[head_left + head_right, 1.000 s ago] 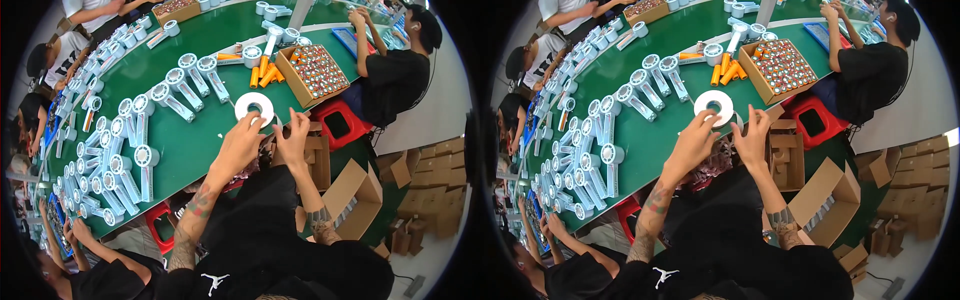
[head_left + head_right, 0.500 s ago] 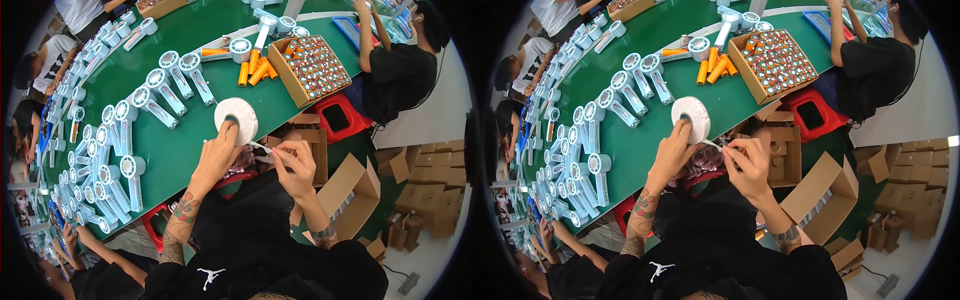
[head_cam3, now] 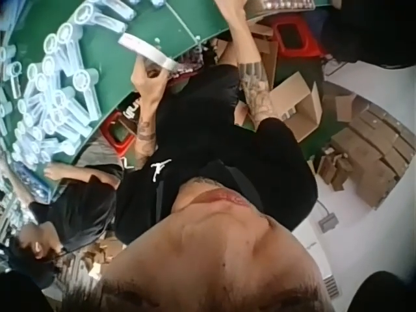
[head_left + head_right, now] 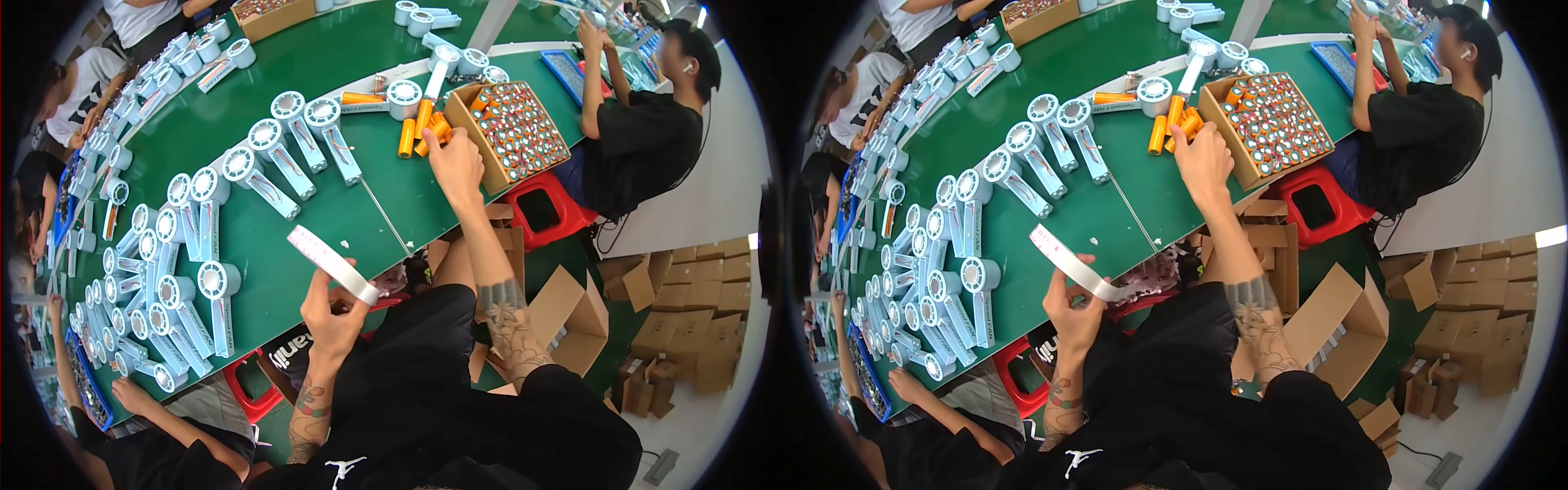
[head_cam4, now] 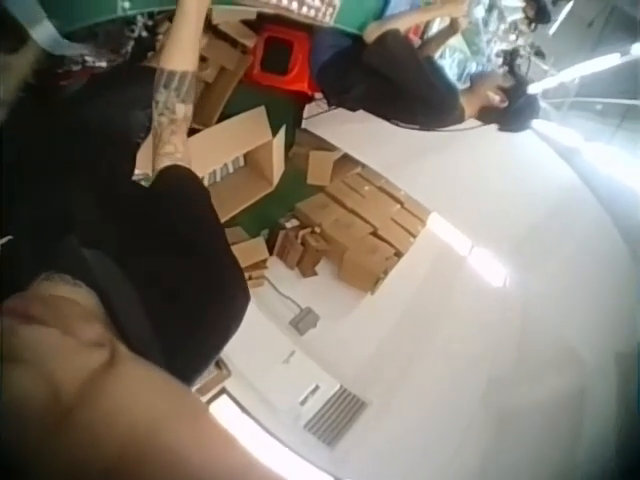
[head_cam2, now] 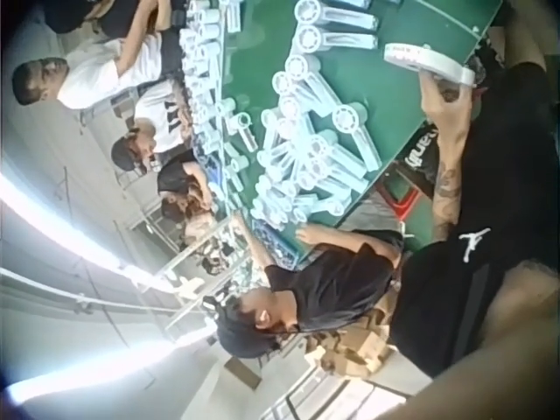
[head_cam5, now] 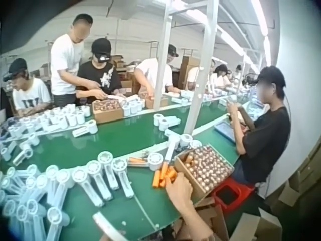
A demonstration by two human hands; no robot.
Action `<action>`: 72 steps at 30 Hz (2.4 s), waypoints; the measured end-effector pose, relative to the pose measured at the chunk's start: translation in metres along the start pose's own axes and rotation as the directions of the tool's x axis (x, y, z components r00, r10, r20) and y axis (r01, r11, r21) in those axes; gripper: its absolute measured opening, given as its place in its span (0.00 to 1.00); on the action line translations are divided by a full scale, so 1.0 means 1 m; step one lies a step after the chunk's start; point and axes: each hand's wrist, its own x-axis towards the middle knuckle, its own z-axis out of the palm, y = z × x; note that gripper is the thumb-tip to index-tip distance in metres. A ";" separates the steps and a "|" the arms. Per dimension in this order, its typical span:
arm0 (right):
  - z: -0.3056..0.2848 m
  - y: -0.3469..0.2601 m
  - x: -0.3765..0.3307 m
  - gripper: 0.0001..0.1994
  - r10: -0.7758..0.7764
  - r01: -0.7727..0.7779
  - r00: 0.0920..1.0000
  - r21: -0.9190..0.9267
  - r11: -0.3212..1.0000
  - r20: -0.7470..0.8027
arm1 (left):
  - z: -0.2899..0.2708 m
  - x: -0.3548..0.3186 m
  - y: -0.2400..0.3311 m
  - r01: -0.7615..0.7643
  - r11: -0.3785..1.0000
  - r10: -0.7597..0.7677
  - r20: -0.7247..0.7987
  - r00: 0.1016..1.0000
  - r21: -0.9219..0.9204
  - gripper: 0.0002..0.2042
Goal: The person assembles portable fans by hand from internal components and plastic casings, then packages the finished fans into cardboard boxes.
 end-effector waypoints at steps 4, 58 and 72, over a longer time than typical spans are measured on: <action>0.027 0.023 0.007 0.19 -0.052 0.086 0.989 0.246 0.966 -0.141 | -0.013 -0.009 -0.001 0.023 1.000 -0.024 0.025 0.999 0.015 0.20; -0.062 -0.110 -0.116 0.14 -0.611 0.521 0.501 0.350 0.778 0.613 | -0.027 -0.008 -0.019 0.108 0.948 -0.119 0.019 0.993 0.300 0.20; -0.055 -0.106 -0.131 0.12 -0.722 0.526 0.611 0.515 0.677 0.325 | -0.040 -0.022 0.011 0.256 0.961 -0.262 0.051 0.964 0.102 0.16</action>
